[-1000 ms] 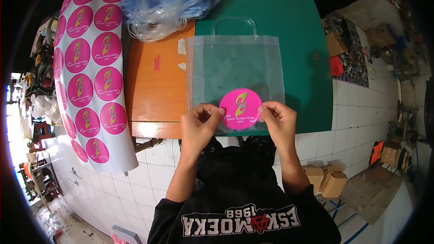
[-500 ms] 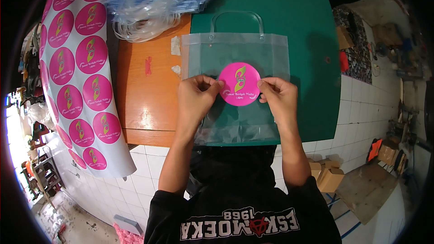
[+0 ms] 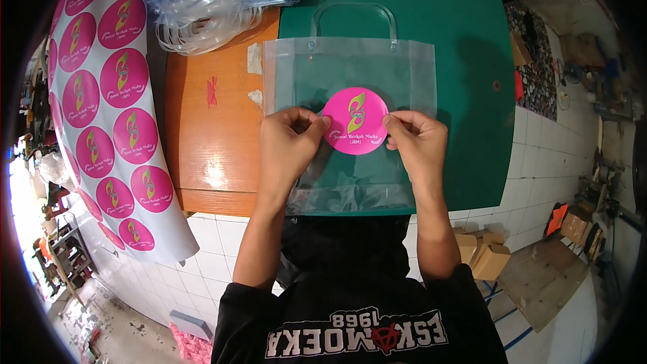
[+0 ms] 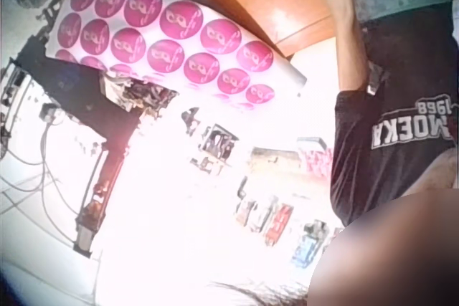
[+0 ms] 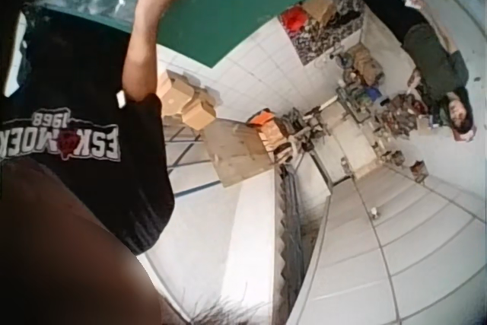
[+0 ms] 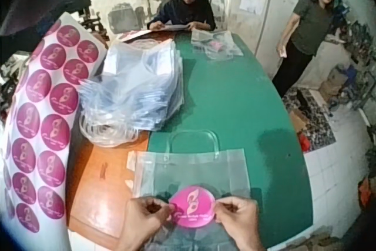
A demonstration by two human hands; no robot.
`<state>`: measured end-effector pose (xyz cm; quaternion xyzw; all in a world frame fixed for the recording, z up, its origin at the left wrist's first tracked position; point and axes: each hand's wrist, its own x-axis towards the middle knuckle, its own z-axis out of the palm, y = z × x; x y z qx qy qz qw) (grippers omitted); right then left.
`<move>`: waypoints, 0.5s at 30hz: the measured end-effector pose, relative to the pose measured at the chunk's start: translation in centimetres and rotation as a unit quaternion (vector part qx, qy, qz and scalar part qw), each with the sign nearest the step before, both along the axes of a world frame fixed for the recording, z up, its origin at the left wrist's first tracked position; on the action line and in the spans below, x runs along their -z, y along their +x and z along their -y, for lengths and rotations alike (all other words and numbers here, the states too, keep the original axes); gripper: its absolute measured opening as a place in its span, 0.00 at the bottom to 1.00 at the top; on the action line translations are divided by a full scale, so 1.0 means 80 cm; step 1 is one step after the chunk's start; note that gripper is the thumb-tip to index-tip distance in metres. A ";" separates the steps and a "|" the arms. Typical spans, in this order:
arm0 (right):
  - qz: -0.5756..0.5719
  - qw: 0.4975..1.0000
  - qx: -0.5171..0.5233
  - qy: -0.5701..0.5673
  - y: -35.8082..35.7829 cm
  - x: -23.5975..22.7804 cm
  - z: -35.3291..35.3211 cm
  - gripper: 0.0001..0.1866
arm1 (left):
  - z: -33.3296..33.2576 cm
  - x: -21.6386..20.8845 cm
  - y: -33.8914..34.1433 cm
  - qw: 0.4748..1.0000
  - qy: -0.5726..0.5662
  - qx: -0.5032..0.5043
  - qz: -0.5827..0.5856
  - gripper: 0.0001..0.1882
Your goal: The person peels circular pink labels from a sheet and applies them to clear plastic bags.
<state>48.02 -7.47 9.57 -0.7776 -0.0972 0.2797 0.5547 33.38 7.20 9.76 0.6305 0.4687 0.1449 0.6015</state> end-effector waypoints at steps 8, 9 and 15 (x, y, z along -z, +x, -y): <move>0.017 0.999 -0.001 -0.027 -0.003 0.001 -0.003 0.07 | -0.002 -0.001 0.002 1.000 0.006 -0.011 -0.005 0.10; 0.017 0.999 -0.002 -0.027 -0.004 0.001 -0.004 0.07 | -0.002 0.001 0.002 1.000 0.007 -0.012 -0.006 0.10; 0.051 0.998 -0.001 -0.025 -0.004 0.006 -0.006 0.06 | -0.003 0.006 0.001 1.000 0.011 -0.008 -0.007 0.09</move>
